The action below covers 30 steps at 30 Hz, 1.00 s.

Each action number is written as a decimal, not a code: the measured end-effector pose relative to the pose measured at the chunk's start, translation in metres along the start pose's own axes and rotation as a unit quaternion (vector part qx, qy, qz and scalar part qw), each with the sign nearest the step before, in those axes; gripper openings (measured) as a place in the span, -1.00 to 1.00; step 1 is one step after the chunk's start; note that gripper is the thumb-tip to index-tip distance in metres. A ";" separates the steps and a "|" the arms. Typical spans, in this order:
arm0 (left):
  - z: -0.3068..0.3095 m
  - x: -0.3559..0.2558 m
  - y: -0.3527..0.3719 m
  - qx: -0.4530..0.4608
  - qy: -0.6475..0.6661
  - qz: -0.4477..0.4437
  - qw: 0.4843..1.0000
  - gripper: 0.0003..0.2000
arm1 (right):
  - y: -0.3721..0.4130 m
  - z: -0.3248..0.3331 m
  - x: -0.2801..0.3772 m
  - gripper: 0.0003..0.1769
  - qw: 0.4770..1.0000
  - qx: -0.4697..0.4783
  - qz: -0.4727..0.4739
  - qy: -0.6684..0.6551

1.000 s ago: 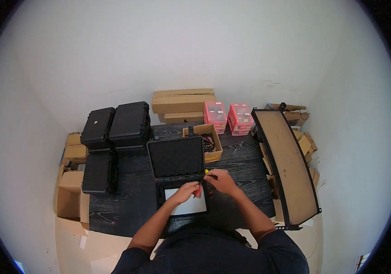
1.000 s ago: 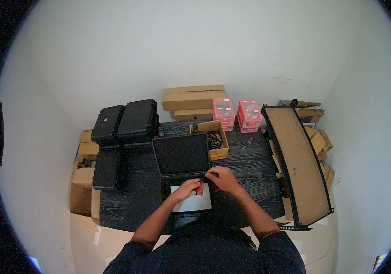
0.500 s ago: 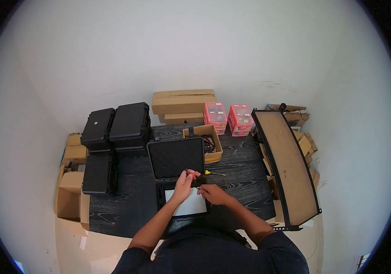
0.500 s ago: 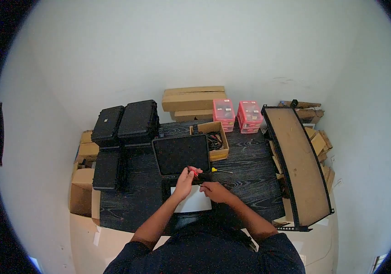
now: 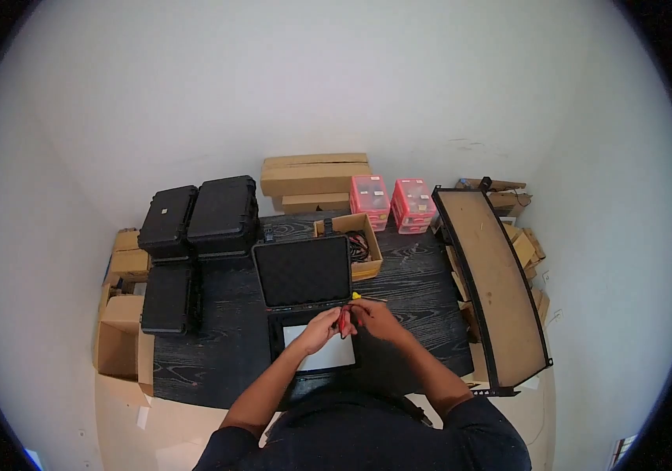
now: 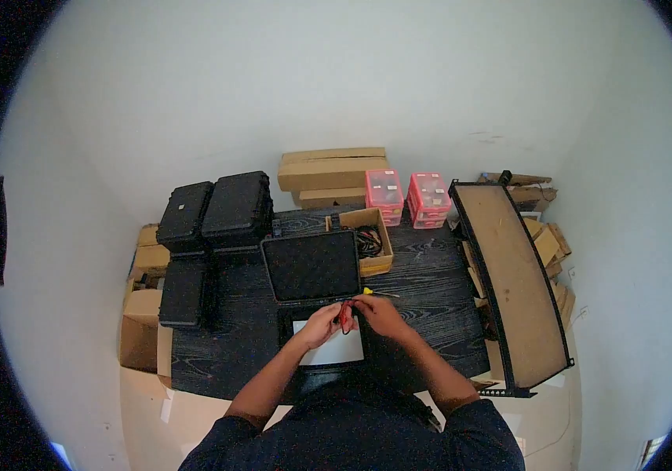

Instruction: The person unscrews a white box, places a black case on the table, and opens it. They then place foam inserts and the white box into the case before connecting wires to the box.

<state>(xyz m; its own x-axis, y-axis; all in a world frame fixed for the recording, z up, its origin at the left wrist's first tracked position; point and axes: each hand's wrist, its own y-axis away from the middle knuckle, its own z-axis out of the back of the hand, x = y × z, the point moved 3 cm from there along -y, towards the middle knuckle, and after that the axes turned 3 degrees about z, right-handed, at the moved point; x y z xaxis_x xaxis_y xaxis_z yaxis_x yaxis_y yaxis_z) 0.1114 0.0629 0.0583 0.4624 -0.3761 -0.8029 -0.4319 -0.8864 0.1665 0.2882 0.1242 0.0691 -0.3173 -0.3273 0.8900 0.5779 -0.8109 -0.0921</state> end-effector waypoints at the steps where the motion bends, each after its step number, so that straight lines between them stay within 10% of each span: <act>1: -0.003 -0.001 -0.001 -0.014 0.037 -0.026 0.999 -0.63 | 0.003 -0.009 -0.005 -0.74 1.000 -0.001 0.008 0.001; 8: 0.019 0.005 -0.013 -0.244 -0.083 -0.179 0.950 -0.66 | 0.027 -0.045 0.009 -0.73 0.993 0.108 0.007 0.035; 14: 0.022 0.006 0.001 -0.128 -0.533 -0.069 0.833 -0.60 | 0.025 -0.023 0.035 -0.82 0.982 0.005 0.131 0.136; 17: 0.030 0.029 0.002 -0.016 -0.260 0.126 0.957 -0.60 | 0.021 0.001 0.051 -0.76 0.982 0.046 0.093 0.159; 21: 0.022 0.023 0.012 -0.025 -0.096 0.081 0.992 -0.58 | 0.023 -0.006 0.032 -0.75 0.974 -0.049 0.175 0.135; 30: 0.025 0.032 0.025 -0.112 0.089 -0.006 0.990 -0.58 | 0.022 -0.051 0.028 -0.58 0.996 0.003 0.010 -0.085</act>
<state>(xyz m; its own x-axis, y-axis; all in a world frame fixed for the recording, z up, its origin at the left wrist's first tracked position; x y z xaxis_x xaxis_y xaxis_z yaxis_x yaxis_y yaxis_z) 0.0959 0.0358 0.0220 0.6038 -0.3896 -0.6955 -0.2528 -0.9210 0.2965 0.2538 0.0721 0.0695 -0.1742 -0.2569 0.9506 0.5878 -0.8016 -0.1089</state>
